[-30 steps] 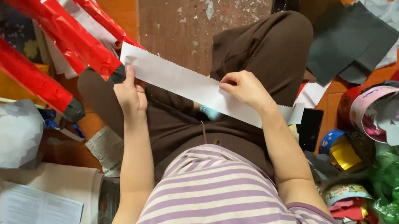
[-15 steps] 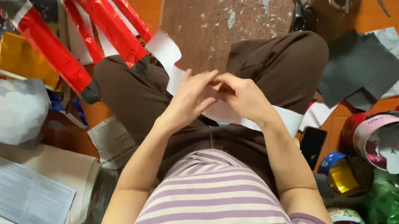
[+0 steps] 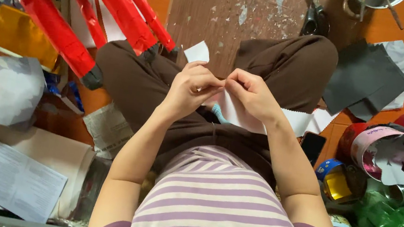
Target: Decorating bamboo and paper giraffe figures with red and black paper.
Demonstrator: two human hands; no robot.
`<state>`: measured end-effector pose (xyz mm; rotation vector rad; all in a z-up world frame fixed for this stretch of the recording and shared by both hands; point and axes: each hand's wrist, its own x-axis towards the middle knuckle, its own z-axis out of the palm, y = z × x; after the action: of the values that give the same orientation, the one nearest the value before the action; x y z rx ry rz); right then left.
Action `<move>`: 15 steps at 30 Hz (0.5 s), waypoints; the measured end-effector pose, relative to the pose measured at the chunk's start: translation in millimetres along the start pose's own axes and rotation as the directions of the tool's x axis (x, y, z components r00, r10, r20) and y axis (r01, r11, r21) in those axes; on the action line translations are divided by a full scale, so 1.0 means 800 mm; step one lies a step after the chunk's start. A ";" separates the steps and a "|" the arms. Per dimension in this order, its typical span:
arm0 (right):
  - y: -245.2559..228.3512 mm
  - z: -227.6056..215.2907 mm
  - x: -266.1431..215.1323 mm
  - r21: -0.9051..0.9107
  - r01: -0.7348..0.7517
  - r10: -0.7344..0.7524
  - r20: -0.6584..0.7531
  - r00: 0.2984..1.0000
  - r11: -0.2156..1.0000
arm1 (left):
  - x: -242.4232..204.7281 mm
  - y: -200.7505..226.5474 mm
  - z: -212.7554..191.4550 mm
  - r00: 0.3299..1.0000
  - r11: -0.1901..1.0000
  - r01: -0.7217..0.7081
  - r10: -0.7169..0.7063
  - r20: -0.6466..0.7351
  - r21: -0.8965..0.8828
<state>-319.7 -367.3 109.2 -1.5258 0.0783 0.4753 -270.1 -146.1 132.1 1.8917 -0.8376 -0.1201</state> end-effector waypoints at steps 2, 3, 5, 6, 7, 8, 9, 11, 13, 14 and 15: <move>-0.018 0.008 -0.004 -0.006 -0.003 0.003 -0.012 1.000 1.000 | 0.006 0.016 -0.015 0.987 0.984 0.157 -0.153 0.050 -0.083; -0.026 0.013 -0.006 -0.011 0.001 -0.001 -0.032 0.999 1.000 | 0.009 0.024 -0.023 0.950 0.940 0.304 -0.288 0.118 -0.156; -0.027 0.006 -0.009 -0.065 -0.030 0.027 -0.040 0.999 0.997 | -0.004 0.003 -0.029 0.948 0.960 0.271 -0.253 0.191 -0.072; -0.027 0.002 -0.010 -0.118 -0.051 0.044 -0.057 0.997 0.992 | -0.011 -0.008 -0.032 0.939 0.976 0.218 -0.213 0.270 0.013; -0.015 -0.005 -0.006 -0.122 -0.059 0.053 -0.052 0.997 0.991 | -0.017 -0.009 -0.031 0.939 0.974 0.226 -0.219 0.266 0.007; -0.002 -0.011 -0.002 -0.174 0.014 -0.023 -0.050 0.998 0.985 | -0.023 -0.010 -0.031 0.922 0.944 0.318 -0.287 0.261 -0.085; 0.011 -0.018 0.002 -0.225 0.088 -0.100 -0.043 0.994 0.970 | -0.030 -0.010 -0.031 0.898 0.898 0.403 -0.352 0.262 -0.176; -0.001 -0.028 0.003 -0.380 0.057 -0.133 -0.178 0.975 0.923 | -0.046 -0.029 -0.026 0.885 0.846 0.459 -0.408 0.225 -0.271; -0.020 -0.027 0.004 -0.520 0.009 -0.195 -0.304 0.933 0.854 | -0.056 -0.053 -0.016 0.867 0.789 0.497 -0.459 0.193 -0.361; -0.032 -0.022 0.001 -0.571 0.146 -0.319 -0.214 0.923 0.808 | -0.060 -0.066 -0.006 0.839 0.742 0.544 -0.488 0.241 -0.393; -0.043 -0.017 -0.001 -0.607 0.281 -0.433 -0.116 0.894 0.743 | -0.064 -0.078 0.005 0.808 0.691 0.588 -0.512 0.290 -0.421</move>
<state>-305.8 -379.4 140.9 -2.1442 -0.1865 -0.0316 -279.5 -103.3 63.6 1.5854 -0.2485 -0.7935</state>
